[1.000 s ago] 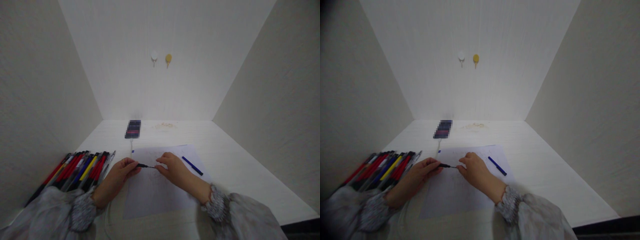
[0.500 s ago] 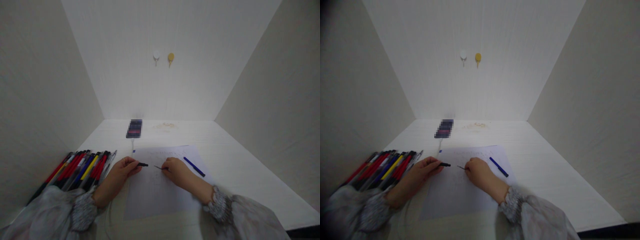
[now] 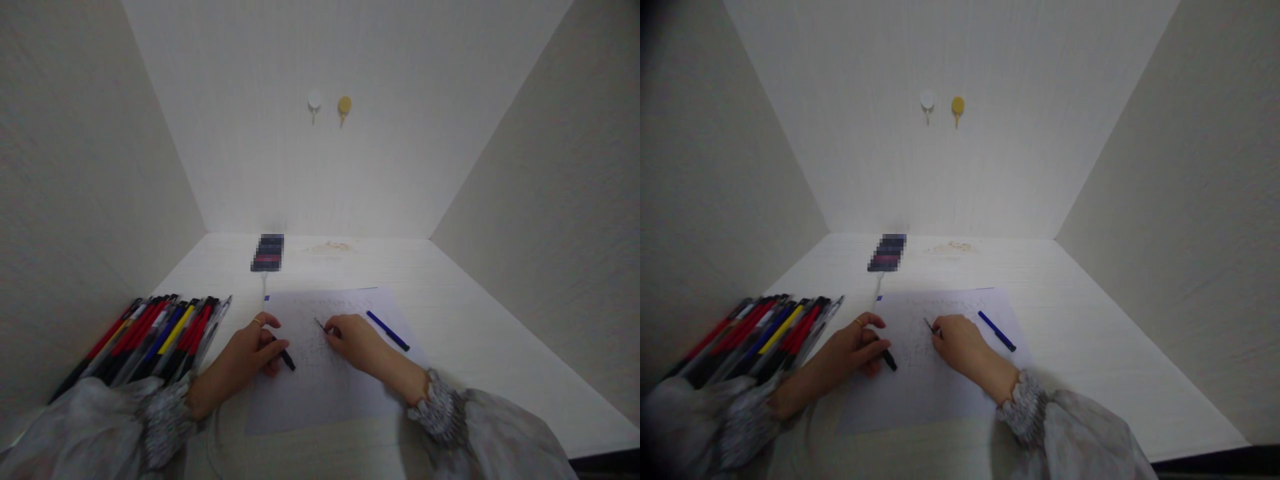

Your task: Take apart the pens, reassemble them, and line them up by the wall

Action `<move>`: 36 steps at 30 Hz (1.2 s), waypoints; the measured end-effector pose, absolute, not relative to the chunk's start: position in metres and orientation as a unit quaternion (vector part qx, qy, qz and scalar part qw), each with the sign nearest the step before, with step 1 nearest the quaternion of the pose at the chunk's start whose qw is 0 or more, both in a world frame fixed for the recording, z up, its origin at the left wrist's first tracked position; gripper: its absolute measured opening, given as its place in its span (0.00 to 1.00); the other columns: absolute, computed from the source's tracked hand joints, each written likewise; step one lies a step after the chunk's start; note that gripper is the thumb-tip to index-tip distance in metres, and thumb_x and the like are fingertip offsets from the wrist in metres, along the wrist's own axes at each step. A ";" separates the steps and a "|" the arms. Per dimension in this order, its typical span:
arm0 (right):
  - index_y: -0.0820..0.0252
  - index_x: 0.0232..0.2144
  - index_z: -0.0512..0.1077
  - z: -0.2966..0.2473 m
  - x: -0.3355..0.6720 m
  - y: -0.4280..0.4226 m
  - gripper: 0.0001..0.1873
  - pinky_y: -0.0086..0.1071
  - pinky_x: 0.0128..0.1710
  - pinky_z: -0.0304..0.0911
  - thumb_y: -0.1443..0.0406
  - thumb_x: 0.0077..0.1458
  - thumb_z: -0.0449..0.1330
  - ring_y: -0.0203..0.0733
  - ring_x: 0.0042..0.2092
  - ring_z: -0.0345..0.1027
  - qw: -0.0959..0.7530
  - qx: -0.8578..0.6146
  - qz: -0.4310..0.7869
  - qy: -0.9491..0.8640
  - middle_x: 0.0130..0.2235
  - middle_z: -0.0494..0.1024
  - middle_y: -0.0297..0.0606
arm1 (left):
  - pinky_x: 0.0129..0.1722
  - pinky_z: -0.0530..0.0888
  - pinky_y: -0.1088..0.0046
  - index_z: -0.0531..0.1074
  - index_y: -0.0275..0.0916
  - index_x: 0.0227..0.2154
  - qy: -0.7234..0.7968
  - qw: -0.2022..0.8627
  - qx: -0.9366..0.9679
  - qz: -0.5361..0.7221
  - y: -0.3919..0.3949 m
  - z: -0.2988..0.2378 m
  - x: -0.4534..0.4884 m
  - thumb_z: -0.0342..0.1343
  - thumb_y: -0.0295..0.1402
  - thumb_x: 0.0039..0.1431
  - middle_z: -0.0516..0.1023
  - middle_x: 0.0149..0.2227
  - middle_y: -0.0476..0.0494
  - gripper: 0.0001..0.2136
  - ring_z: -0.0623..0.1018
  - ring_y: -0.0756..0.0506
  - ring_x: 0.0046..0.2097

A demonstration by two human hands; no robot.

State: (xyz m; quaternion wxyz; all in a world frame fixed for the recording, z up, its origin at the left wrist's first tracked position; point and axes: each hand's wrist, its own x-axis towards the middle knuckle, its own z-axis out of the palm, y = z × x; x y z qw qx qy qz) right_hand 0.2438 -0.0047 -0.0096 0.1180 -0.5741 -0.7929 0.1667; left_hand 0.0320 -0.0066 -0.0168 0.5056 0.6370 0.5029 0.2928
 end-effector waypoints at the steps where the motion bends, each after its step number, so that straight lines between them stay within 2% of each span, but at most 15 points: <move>1: 0.59 0.31 0.71 -0.010 0.244 -0.005 0.11 0.27 0.29 0.54 0.66 0.47 0.50 0.36 0.29 0.65 0.118 -0.573 0.167 -0.794 0.29 0.74 0.37 | 0.16 0.68 0.76 0.57 0.41 0.31 0.505 0.503 0.640 0.288 -0.007 -0.017 0.032 0.52 0.38 0.46 0.71 0.15 0.54 0.12 0.72 0.48 0.17; 7: 0.59 0.28 0.71 -0.006 0.248 -0.014 0.11 0.26 0.25 0.52 0.68 0.46 0.50 0.34 0.26 0.64 0.128 -0.561 0.184 -0.797 0.26 0.74 0.36 | 0.20 0.71 0.73 0.56 0.41 0.32 0.497 0.538 0.605 0.311 -0.001 -0.028 0.032 0.53 0.38 0.45 0.71 0.18 0.55 0.13 0.74 0.47 0.20; 11: 0.60 0.32 0.71 0.000 0.253 -0.019 0.13 0.24 0.22 0.50 0.70 0.45 0.49 0.32 0.22 0.60 0.136 -0.560 0.251 -0.778 0.23 0.72 0.34 | 0.26 0.71 0.72 0.57 0.40 0.34 0.483 0.535 0.611 0.327 0.001 -0.032 0.030 0.53 0.37 0.46 0.71 0.25 0.52 0.13 0.75 0.48 0.26; 15: 0.62 0.38 0.68 0.000 0.261 -0.016 0.17 0.23 0.22 0.50 0.71 0.42 0.51 0.30 0.23 0.58 0.173 -0.547 0.332 -0.749 0.22 0.69 0.32 | 0.26 0.71 0.74 0.62 0.38 0.35 0.478 0.450 0.704 0.273 -0.003 -0.025 0.027 0.47 0.36 0.51 0.71 0.28 0.49 0.09 0.73 0.50 0.26; 17: 0.63 0.38 0.67 -0.001 0.268 -0.013 0.17 0.23 0.22 0.51 0.71 0.43 0.51 0.30 0.23 0.58 0.200 -0.552 0.341 -0.734 0.22 0.68 0.31 | 0.27 0.71 0.75 0.66 0.40 0.36 0.446 0.377 0.773 0.248 -0.006 -0.018 0.027 0.46 0.34 0.52 0.70 0.36 0.46 0.09 0.73 0.50 0.29; 21: 0.64 0.35 0.65 -0.002 0.280 -0.006 0.12 0.24 0.23 0.51 0.71 0.43 0.52 0.31 0.24 0.59 0.219 -0.593 0.265 -0.728 0.22 0.68 0.32 | 0.42 0.68 0.69 0.67 0.46 0.40 0.340 0.231 0.887 0.209 -0.013 -0.008 0.028 0.48 0.31 0.53 0.65 0.47 0.45 0.12 0.68 0.46 0.45; 24: 0.63 0.30 0.65 -0.004 0.283 -0.006 0.07 0.24 0.24 0.50 0.70 0.43 0.52 0.32 0.25 0.60 0.184 -0.614 0.205 -0.740 0.23 0.69 0.33 | 0.47 0.65 0.64 0.66 0.48 0.42 0.293 0.165 0.926 0.171 -0.016 -0.006 0.030 0.47 0.31 0.53 0.61 0.52 0.45 0.13 0.63 0.43 0.51; 27: 0.61 0.25 0.65 -0.005 0.283 -0.009 0.03 0.25 0.24 0.49 0.69 0.44 0.52 0.33 0.25 0.60 0.124 -0.624 0.163 -0.754 0.23 0.70 0.35 | 0.48 0.64 0.63 0.66 0.49 0.43 0.282 0.146 0.935 0.158 -0.017 -0.010 0.029 0.47 0.32 0.54 0.59 0.54 0.45 0.13 0.62 0.42 0.52; 30: 0.61 0.24 0.66 -0.003 0.281 -0.011 0.04 0.26 0.24 0.49 0.67 0.46 0.52 0.34 0.26 0.61 0.080 -0.629 0.124 -0.763 0.24 0.71 0.36 | 0.48 0.64 0.64 0.66 0.48 0.42 0.291 0.165 0.928 0.166 -0.016 -0.014 0.028 0.47 0.31 0.54 0.60 0.53 0.46 0.13 0.63 0.43 0.51; 36: 0.60 0.27 0.68 0.003 0.265 -0.010 0.09 0.28 0.30 0.53 0.65 0.50 0.48 0.37 0.31 0.63 0.068 -0.598 0.071 -0.795 0.29 0.72 0.38 | 0.49 0.63 0.66 0.68 0.46 0.39 0.315 0.181 0.918 0.161 -0.015 -0.020 0.026 0.44 0.28 0.55 0.63 0.51 0.47 0.12 0.63 0.46 0.51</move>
